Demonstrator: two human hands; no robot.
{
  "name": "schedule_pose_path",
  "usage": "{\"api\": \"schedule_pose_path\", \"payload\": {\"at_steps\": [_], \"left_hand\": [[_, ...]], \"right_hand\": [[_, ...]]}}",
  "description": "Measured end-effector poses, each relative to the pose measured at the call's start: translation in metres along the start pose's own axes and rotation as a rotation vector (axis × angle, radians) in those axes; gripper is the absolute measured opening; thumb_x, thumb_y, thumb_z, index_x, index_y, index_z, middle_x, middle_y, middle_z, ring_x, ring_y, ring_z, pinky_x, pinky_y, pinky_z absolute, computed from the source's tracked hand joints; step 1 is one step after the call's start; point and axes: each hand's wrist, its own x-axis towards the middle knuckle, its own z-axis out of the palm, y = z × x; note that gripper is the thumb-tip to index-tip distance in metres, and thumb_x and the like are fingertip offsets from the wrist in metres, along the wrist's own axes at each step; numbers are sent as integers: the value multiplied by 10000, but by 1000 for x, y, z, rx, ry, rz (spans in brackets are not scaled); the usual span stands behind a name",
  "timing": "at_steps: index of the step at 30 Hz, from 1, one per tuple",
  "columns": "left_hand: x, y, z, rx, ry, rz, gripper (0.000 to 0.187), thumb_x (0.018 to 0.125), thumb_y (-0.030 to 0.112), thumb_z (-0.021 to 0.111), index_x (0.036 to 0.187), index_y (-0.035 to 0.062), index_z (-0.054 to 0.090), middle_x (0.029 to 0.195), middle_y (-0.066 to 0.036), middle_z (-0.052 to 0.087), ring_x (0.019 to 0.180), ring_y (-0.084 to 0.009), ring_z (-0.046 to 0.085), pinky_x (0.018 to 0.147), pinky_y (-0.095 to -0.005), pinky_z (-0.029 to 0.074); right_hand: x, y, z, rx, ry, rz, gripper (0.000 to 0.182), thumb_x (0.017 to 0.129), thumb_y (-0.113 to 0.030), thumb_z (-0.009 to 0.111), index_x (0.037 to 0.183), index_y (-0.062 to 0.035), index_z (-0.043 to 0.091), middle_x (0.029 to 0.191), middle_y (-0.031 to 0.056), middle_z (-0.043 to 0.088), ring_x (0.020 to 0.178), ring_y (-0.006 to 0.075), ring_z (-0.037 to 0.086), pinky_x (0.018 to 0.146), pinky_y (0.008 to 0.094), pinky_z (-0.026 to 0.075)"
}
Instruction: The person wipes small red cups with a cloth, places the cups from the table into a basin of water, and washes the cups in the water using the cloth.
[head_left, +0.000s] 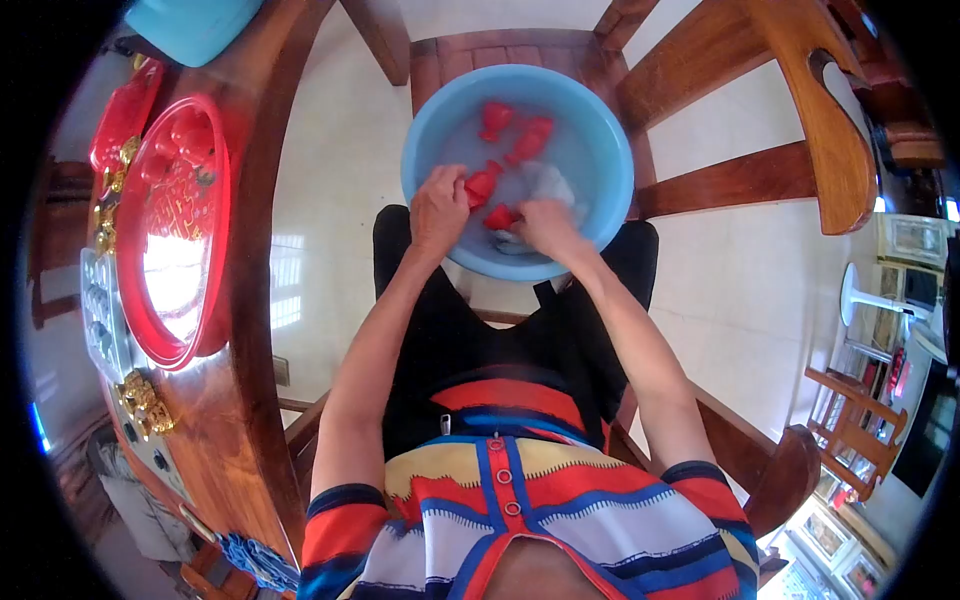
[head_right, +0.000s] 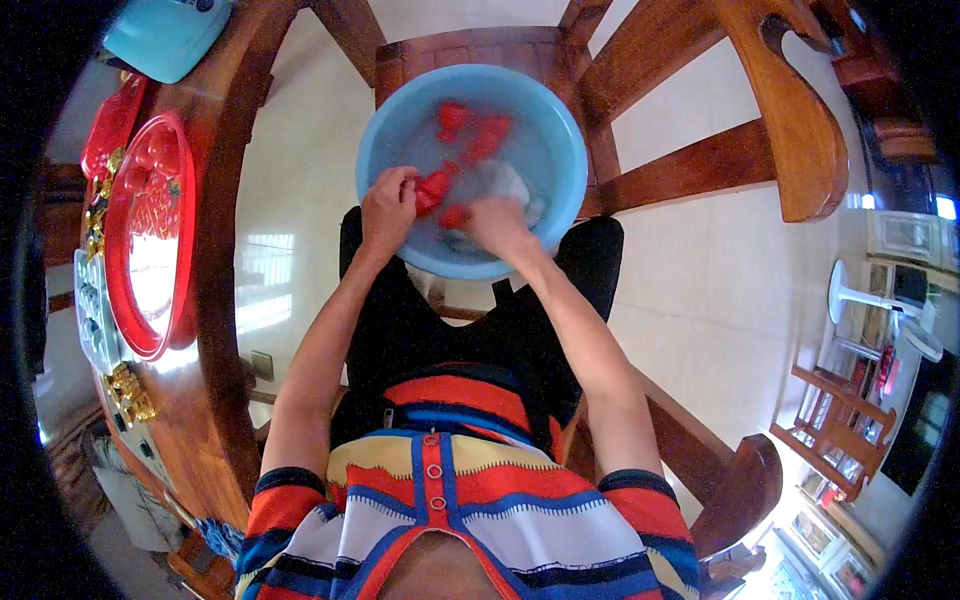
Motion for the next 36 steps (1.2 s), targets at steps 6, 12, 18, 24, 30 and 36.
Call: {"api": "schedule_pose_path", "payload": {"at_steps": [6, 12, 18, 24, 30, 36], "left_hand": [[-4, 2, 1, 96, -80, 33, 153, 816, 110, 510, 939, 60, 586, 893, -129, 594, 813, -339, 585, 681, -436, 470], [-4, 2, 0, 109, -55, 3, 168, 832, 126, 505, 968, 72, 588, 938, -113, 605, 850, -327, 587, 708, -423, 468], [-4, 5, 0, 223, -200, -15, 171, 831, 139, 511, 967, 70, 588, 946, -115, 614, 842, -326, 595, 701, -427, 471], [-6, 3, 0, 190, -201, 29, 157, 828, 148, 523, 941, 65, 593, 928, -118, 627, 845, -320, 601, 697, -423, 476], [-7, 5, 1, 179, -164, 54, 126, 799, 115, 517, 886, 75, 600, 880, -130, 619, 788, -332, 603, 674, -425, 486], [-4, 2, 6, 74, -225, 1, 160, 788, 161, 543, 909, 75, 604, 886, -151, 627, 808, -351, 600, 714, -453, 471]], "right_hand": [[-2, 17, -7, 42, -39, -15, 209, 735, -225, 622, 864, -64, 653, 806, 182, 630, 808, 338, 608, 715, 442, 466], [-13, 34, -26, 69, -267, 17, 272, 725, -242, 637, 933, -68, 651, 880, 168, 639, 862, 321, 603, 752, 414, 462], [-14, 39, -27, 35, -375, 38, 338, 754, -306, 611, 966, -44, 643, 960, 176, 634, 948, 336, 587, 814, 433, 450], [-9, 34, -26, -72, -443, 84, 417, 694, -239, 612, 1074, -69, 603, 968, 165, 632, 948, 313, 588, 813, 396, 456], [-15, 41, -26, 137, -389, -55, 467, 737, -386, 599, 1082, -73, 609, 1007, 166, 625, 973, 316, 579, 831, 385, 440], [-4, 35, -17, 260, -368, 29, 520, 753, -517, 590, 1038, -83, 625, 1006, 159, 629, 975, 329, 576, 826, 398, 425]]}}
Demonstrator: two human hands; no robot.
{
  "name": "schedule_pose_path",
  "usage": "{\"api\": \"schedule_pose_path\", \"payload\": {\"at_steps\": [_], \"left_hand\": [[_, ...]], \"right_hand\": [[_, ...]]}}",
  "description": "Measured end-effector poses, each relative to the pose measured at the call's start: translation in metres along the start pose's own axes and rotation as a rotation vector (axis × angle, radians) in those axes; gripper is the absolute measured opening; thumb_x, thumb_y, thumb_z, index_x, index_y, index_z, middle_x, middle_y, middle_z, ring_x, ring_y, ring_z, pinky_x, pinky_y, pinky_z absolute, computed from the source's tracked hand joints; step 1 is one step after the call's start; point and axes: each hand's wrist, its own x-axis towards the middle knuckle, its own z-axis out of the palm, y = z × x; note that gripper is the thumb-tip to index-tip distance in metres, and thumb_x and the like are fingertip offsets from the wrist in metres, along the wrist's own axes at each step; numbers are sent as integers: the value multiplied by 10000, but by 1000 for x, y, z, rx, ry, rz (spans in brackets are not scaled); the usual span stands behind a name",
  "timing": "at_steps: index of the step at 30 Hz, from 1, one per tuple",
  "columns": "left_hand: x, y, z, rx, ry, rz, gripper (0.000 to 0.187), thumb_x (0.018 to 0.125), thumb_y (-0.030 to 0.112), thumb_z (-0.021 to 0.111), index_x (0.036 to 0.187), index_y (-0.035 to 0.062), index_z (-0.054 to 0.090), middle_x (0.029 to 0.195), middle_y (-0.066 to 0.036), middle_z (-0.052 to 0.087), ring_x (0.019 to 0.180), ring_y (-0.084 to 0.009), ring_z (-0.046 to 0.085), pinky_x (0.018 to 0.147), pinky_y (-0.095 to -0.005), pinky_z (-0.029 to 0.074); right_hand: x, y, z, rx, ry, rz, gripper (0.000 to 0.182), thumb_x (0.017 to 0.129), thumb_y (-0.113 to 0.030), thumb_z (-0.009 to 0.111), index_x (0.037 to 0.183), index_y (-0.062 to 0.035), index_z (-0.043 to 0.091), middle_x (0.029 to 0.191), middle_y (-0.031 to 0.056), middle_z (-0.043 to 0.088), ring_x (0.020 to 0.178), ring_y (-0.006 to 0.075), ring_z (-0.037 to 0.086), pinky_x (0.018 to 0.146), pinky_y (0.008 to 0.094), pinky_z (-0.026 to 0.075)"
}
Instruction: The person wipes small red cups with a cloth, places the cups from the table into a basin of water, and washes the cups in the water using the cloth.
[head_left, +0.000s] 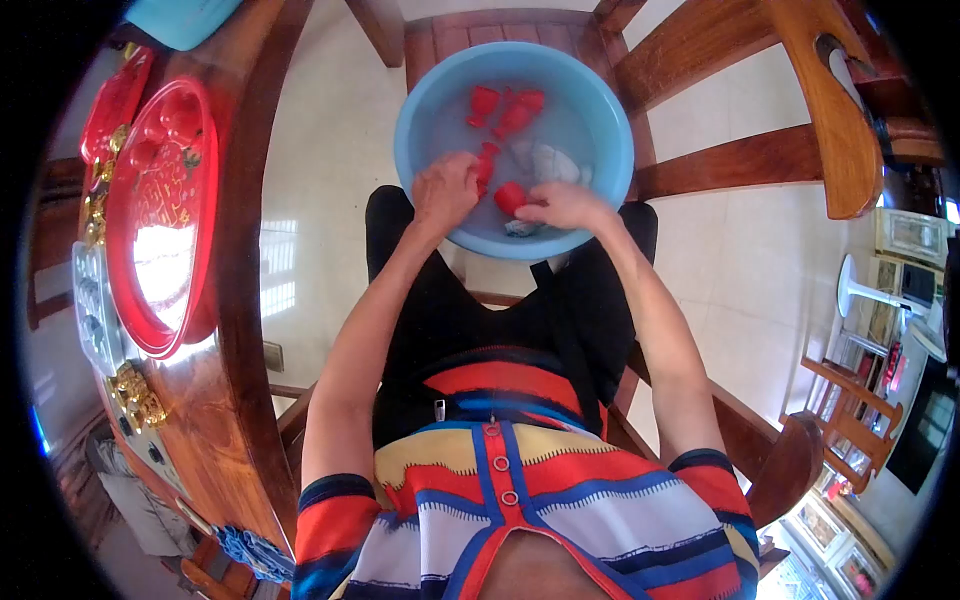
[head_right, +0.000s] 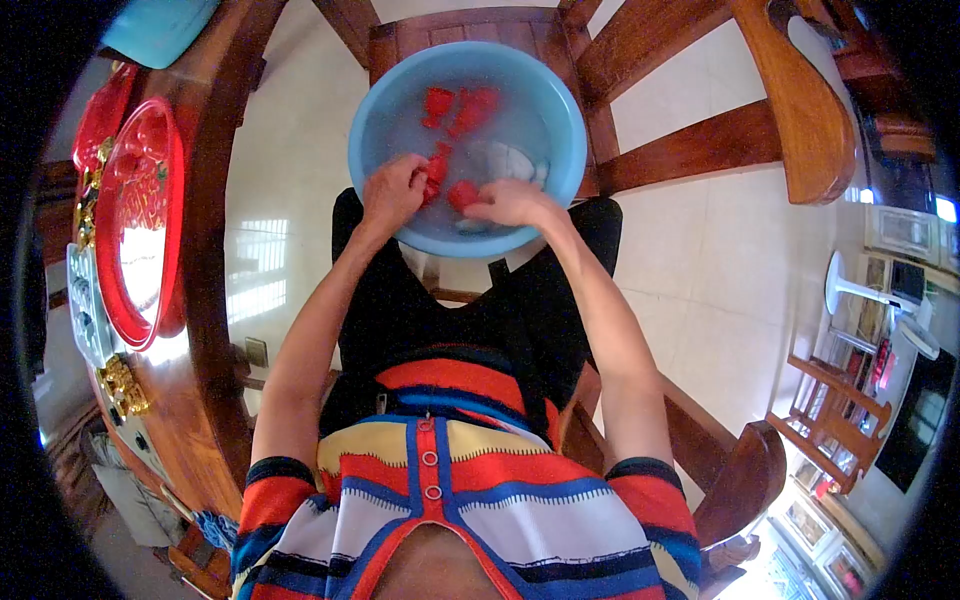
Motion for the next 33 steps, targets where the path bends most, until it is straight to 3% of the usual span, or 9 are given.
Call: {"api": "schedule_pose_path", "payload": {"at_steps": [7, 11, 13, 19, 23, 25, 28, 32, 33], "left_hand": [[-9, 32, 5, 30, -324, -182, 261, 863, 253, 476, 954, 25, 566, 863, -234, 621, 868, -388, 590, 739, -486, 449], [-5, 28, 5, -46, -278, -206, 346, 894, 328, 422, 953, 14, 552, 870, -242, 621, 883, -405, 583, 755, -489, 441], [-2, 28, 6, -85, -377, -280, 452, 893, 433, 399, 1111, 63, 541, 1030, -196, 607, 973, -374, 565, 833, -448, 421], [-2, 23, 6, -218, -250, -246, 536, 842, 422, 526, 1234, 65, 448, 1093, -223, 582, 1039, -365, 549, 872, -425, 424], [-6, 31, 2, -305, -42, -276, 502, 778, 319, 636, 1167, 52, 468, 1036, -221, 590, 974, -399, 555, 838, -449, 429], [-7, 26, 6, -282, 15, -171, 585, 745, 294, 688, 1211, 30, 454, 1112, -235, 552, 1021, -370, 547, 862, -419, 434], [-6, 22, 8, -178, 16, -140, 584, 685, 230, 736, 1170, 24, 483, 1112, -207, 531, 1009, -359, 532, 851, -414, 433], [-9, 25, 6, -48, -37, -131, 561, 673, 221, 739, 1132, 7, 499, 1108, -191, 515, 1009, -347, 515, 846, -408, 429], [-8, 25, 7, -88, -51, -167, 558, 668, 227, 742, 1127, 18, 503, 1108, -194, 516, 1023, -349, 509, 855, -408, 422]], "right_hand": [[-10, -4, 7, -28, 203, -113, 381, 759, -378, 617, 924, -35, 628, 931, 189, 624, 903, 355, 583, 778, 432, 434], [-11, -15, 13, 153, 379, -36, 311, 761, -302, 617, 887, -17, 622, 893, 209, 613, 868, 355, 586, 734, 429, 444], [-16, -28, 17, 207, 544, -124, 219, 766, -209, 613, 858, -11, 621, 847, 209, 607, 836, 357, 587, 714, 420, 449], [2, -20, 41, 466, 510, -434, 137, 763, -145, 604, 827, -25, 615, 841, 183, 602, 820, 365, 579, 720, 421, 451], [9, -6, 25, 577, 495, -275, 172, 771, -174, 605, 876, -37, 600, 865, 164, 602, 846, 344, 578, 731, 416, 450], [23, 4, 13, 204, 991, -53, 230, 782, -218, 609, 932, -46, 580, 888, 153, 605, 839, 325, 592, 720, 425, 458], [33, 6, 1, -9, 1126, 85, 249, 791, -231, 595, 957, -47, 570, 922, 173, 598, 824, 340, 599, 688, 455, 464], [46, 12, 11, -162, 845, 194, 225, 791, -205, 585, 963, -61, 578, 885, 186, 601, 797, 372, 599, 655, 484, 466], [43, 14, 11, -251, 740, 33, 229, 795, -204, 574, 977, -66, 575, 858, 191, 606, 793, 382, 597, 653, 488, 465]]}}
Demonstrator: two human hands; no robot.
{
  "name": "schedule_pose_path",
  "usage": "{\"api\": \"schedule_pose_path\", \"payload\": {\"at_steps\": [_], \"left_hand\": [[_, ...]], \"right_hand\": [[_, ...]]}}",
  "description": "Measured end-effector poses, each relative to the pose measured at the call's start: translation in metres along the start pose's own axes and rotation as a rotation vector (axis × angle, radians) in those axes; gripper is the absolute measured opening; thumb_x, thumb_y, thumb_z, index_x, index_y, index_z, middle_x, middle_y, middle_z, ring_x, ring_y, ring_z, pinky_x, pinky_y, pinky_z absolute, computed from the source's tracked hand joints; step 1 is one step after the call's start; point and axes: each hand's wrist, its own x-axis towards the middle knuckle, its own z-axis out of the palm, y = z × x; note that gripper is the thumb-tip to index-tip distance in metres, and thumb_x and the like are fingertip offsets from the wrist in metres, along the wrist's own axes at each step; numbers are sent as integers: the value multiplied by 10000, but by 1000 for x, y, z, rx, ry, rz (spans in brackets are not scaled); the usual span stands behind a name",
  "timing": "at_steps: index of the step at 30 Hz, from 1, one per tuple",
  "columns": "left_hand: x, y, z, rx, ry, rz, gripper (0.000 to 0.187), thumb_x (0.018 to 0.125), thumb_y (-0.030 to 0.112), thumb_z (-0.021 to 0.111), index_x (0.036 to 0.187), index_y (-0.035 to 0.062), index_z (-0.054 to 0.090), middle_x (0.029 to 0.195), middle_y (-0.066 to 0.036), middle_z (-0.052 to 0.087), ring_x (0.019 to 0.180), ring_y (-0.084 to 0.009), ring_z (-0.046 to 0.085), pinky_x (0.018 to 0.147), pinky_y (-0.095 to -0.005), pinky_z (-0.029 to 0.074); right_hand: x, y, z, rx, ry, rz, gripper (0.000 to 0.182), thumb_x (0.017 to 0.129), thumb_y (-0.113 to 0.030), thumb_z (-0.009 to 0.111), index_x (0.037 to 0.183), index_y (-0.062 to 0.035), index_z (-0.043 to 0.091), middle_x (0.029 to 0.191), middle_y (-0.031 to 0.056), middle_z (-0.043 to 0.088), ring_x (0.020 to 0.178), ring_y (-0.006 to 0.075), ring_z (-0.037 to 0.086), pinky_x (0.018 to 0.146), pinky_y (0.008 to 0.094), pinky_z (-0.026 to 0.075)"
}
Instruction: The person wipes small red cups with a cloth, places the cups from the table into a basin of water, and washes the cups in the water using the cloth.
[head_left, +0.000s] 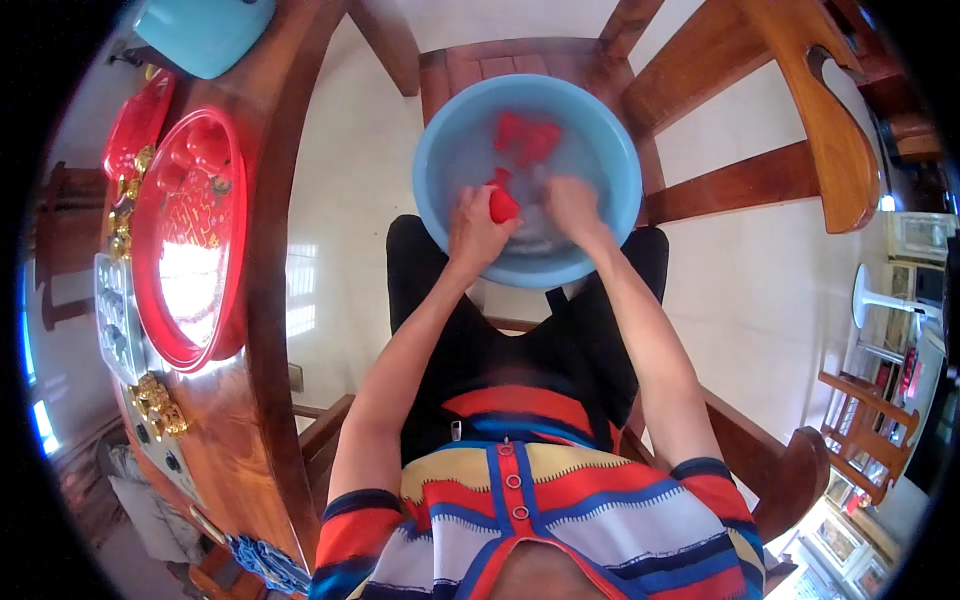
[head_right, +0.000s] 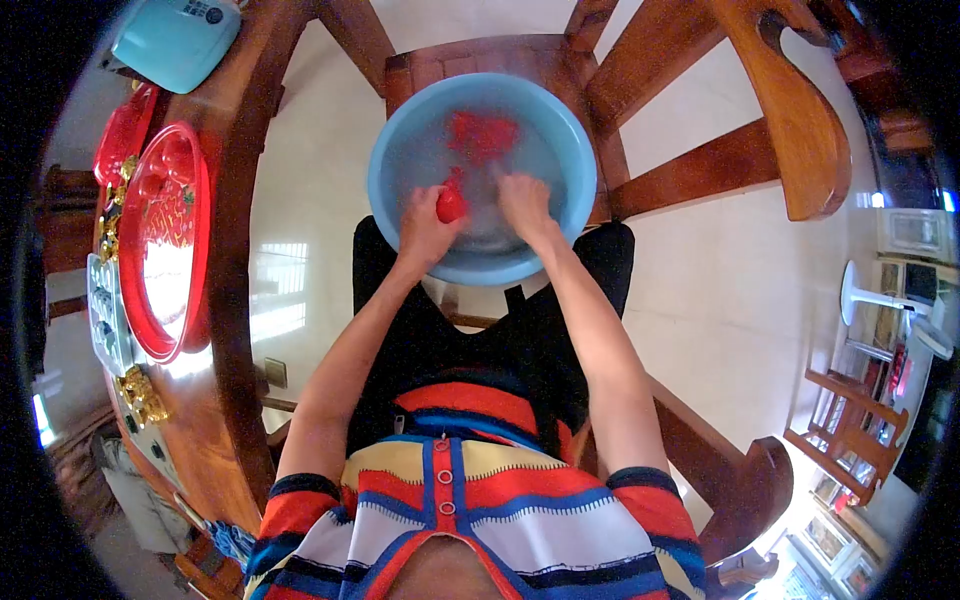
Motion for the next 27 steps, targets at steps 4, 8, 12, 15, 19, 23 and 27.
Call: {"api": "schedule_pose_path", "payload": {"at_steps": [4, 8, 12, 15, 19, 23, 27], "left_hand": [[2, -3, 2, -111, 14, 43, 544, 680, 246, 738, 1102, 2, 497, 1056, -207, 557, 984, -357, 545, 826, -409, 442], [2, 1, 0, -192, -52, -35, 545, 700, 281, 729, 1101, -1, 492, 1044, -214, 578, 984, -352, 561, 824, -403, 449], [1, 0, 0, -172, 10, 29, 561, 697, 279, 724, 1116, 11, 465, 965, -215, 598, 912, -369, 580, 771, -423, 457], [0, -1, -1, -220, 14, 31, 567, 693, 288, 726, 1113, 7, 467, 960, -216, 603, 915, -369, 581, 777, -420, 457], [1, -1, -3, -178, -85, 46, 588, 689, 300, 740, 1137, 3, 501, 992, -187, 623, 931, -319, 606, 791, -387, 475], [0, -3, 0, -171, -119, 30, 580, 674, 282, 749, 1127, 1, 521, 991, -189, 626, 933, -315, 609, 792, -383, 477], [0, -4, 2, -116, -102, 56, 557, 681, 258, 735, 1128, -1, 529, 996, -192, 622, 938, -327, 604, 800, -390, 474]], "right_hand": [[-16, -3, -11, 226, -105, -15, 240, 813, -226, 543, 997, -72, 563, 788, 197, 619, 777, 396, 594, 659, 492, 464], [-21, -20, -35, 224, -57, 176, 242, 832, -258, 517, 949, -48, 544, 800, 218, 612, 792, 400, 586, 664, 490, 454], [-24, -31, -27, 643, 8, 80, 276, 844, -280, 530, 871, -7, 503, 732, 217, 586, 713, 353, 597, 619, 434, 443], [-18, -22, -15, 830, 73, 111, 313, 849, -299, 549, 818, 8, 497, 683, 194, 565, 633, 301, 568, 581, 391, 425], [-17, -14, -5, 844, 150, 197, 359, 855, -329, 560, 735, 5, 502, 648, 151, 565, 578, 227, 518, 547, 373, 395], [-17, -7, -10, 916, 125, 335, 321, 851, -301, 579, 807, 8, 508, 709, 127, 609, 650, 183, 568, 580, 347, 434], [-30, -20, -12, 1130, 32, 101, 359, 837, -246, 606, 1024, 30, 472, 853, 151, 630, 813, 185, 608, 690, 309, 474]]}}
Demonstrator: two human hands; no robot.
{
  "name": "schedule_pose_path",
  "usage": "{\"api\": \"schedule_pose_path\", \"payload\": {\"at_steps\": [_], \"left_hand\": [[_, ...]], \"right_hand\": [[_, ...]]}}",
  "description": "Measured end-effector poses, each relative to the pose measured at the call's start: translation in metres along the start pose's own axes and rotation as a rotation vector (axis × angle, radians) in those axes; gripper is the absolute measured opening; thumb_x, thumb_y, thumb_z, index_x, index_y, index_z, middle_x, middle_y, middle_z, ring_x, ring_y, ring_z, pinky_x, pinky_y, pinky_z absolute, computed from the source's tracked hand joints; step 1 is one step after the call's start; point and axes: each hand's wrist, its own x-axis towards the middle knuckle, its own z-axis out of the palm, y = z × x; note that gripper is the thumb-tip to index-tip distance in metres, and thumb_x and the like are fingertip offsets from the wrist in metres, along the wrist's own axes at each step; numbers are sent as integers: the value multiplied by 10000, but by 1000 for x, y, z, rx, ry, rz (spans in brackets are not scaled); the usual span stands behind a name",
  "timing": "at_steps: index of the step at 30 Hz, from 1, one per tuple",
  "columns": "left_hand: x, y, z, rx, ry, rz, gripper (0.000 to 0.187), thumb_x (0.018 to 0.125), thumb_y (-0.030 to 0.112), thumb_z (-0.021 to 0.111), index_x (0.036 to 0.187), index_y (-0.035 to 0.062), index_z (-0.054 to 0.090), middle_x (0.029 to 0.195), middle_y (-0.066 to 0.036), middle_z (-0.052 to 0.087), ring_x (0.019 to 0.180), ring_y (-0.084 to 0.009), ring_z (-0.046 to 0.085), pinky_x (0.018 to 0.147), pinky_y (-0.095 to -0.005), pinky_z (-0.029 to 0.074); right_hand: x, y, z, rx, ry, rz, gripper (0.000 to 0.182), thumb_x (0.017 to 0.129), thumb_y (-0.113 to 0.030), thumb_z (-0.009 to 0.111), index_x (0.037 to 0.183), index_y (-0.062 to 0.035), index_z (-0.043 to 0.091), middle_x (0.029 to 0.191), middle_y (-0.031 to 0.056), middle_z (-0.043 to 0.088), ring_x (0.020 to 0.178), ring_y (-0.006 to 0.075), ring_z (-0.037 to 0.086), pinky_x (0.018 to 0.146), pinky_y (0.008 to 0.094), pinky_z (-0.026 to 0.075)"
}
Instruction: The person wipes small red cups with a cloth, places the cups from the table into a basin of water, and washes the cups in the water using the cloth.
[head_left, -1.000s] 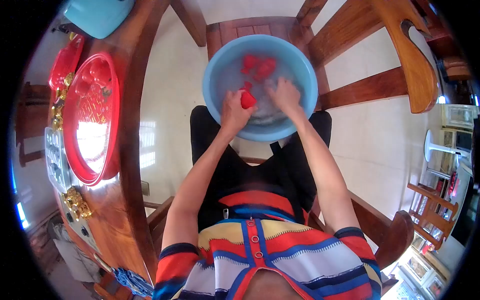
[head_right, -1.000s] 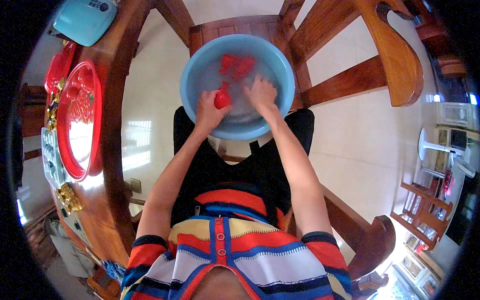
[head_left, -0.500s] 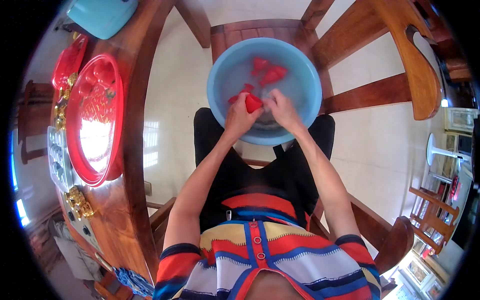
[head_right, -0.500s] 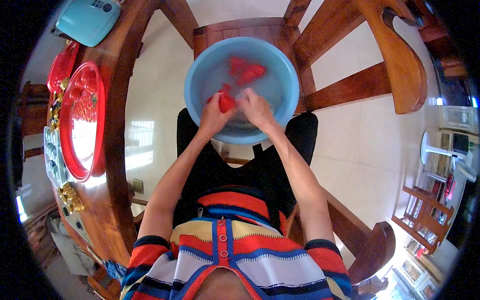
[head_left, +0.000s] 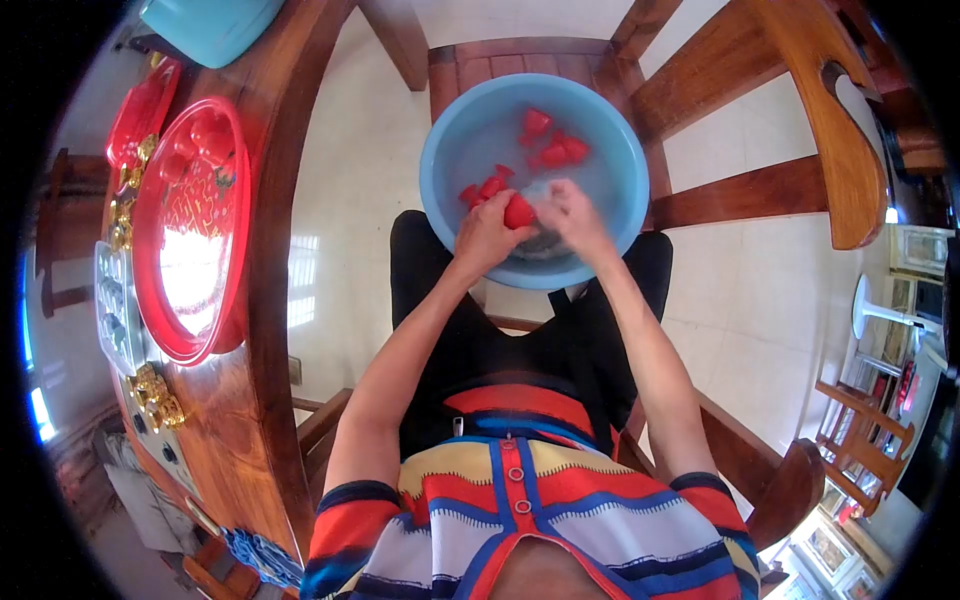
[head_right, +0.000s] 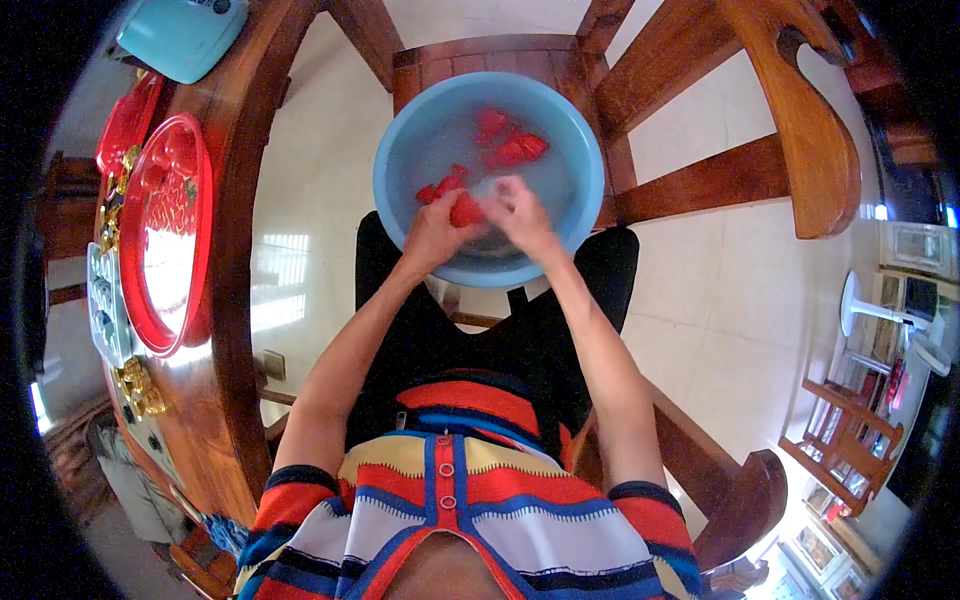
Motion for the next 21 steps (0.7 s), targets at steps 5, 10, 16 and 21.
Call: {"api": "schedule_pose_path", "payload": {"at_steps": [5, 10, 16, 21], "left_hand": [[-7, -1, 3, 87, 0, 70, 500, 706, 206, 695, 1128, -4, 528, 1043, -198, 588, 978, -346, 570, 825, -407, 457], [-5, -5, 8, 51, -52, 195, 530, 708, 171, 684, 1169, -2, 489, 1099, -189, 547, 1037, -346, 525, 869, -413, 426], [11, -1, 1, -466, -67, -171, 471, 804, 315, 641, 1108, -11, 488, 783, -132, 597, 613, -223, 616, 495, -300, 482], [26, -7, 7, -886, 0, -517, 474, 867, 481, 488, 950, 15, 516, 639, -90, 569, 360, -154, 502, 304, -255, 358]], "right_hand": [[-6, 3, 6, 105, -232, 22, 402, 826, -207, 609, 1109, 33, 455, 916, 163, 620, 872, 193, 602, 741, 305, 468], [2, 7, -9, -146, -291, 74, 403, 844, -181, 584, 1163, 10, 429, 944, 119, 607, 835, 183, 573, 723, 307, 459], [-4, -17, -9, 291, -82, 145, 472, 862, -179, 558, 1255, -13, 355, 972, 118, 588, 883, 177, 542, 792, 307, 427], [-12, -18, 9, -111, -153, -107, 562, 850, -130, 542, 1337, -40, 277, 1044, 117, 558, 966, 173, 512, 854, 308, 399]]}}
